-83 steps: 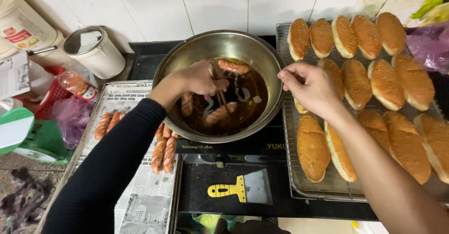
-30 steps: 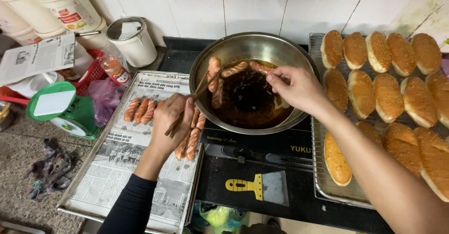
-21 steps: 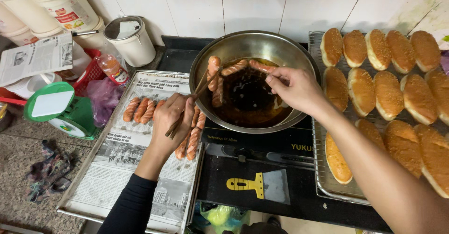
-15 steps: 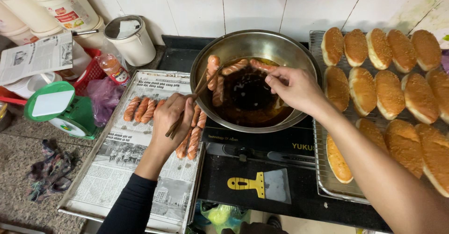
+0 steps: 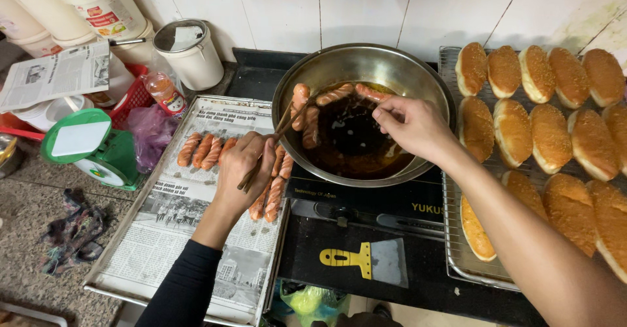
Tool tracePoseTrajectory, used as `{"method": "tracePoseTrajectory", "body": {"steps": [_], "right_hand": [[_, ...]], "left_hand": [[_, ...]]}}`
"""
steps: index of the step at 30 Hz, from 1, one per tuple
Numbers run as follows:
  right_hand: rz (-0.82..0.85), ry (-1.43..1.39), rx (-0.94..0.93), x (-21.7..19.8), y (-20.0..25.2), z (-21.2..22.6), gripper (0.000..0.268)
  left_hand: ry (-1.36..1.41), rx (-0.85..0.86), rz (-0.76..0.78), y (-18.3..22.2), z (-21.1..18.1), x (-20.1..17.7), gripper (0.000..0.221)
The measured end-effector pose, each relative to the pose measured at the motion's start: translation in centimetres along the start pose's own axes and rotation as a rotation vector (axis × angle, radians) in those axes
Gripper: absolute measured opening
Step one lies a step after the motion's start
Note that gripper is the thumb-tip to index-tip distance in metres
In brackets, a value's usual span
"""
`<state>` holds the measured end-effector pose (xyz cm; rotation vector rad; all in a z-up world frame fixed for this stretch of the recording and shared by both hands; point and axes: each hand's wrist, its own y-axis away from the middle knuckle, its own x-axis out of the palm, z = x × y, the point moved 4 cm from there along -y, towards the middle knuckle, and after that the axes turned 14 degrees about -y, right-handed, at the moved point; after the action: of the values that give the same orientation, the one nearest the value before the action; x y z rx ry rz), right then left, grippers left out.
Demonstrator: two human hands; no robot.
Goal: The person fries sausages in a pan of oil, turning them with chopsticks, and transfers the cooked sausages from the pan onto newspaper.
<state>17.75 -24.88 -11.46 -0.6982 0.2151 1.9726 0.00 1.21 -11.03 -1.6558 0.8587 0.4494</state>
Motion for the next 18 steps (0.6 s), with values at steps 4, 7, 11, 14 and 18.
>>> {"method": "tracePoseTrajectory", "body": {"steps": [4,7,11,14,18], "right_hand": [[0.023,0.021,0.111,-0.1,0.0,0.0,0.026],[0.006,0.021,0.047,-0.4,0.2,0.3,0.026],[0.008,0.043,0.061,-0.6,0.2,0.5,0.027],[0.004,0.049,0.084,-0.8,0.4,0.3,0.028],[-0.011,0.044,0.011,-1.0,0.4,0.3,0.028]], "left_hand": [[0.020,-0.050,0.044,0.0,0.2,0.4,0.017],[0.019,-0.038,0.043,-0.1,0.2,0.6,0.017],[0.026,-0.030,0.033,-0.2,0.2,0.8,0.018],[0.030,-0.021,0.025,-0.2,0.0,1.1,0.018],[0.072,-0.043,0.022,-0.4,-0.1,1.6,0.017]]}}
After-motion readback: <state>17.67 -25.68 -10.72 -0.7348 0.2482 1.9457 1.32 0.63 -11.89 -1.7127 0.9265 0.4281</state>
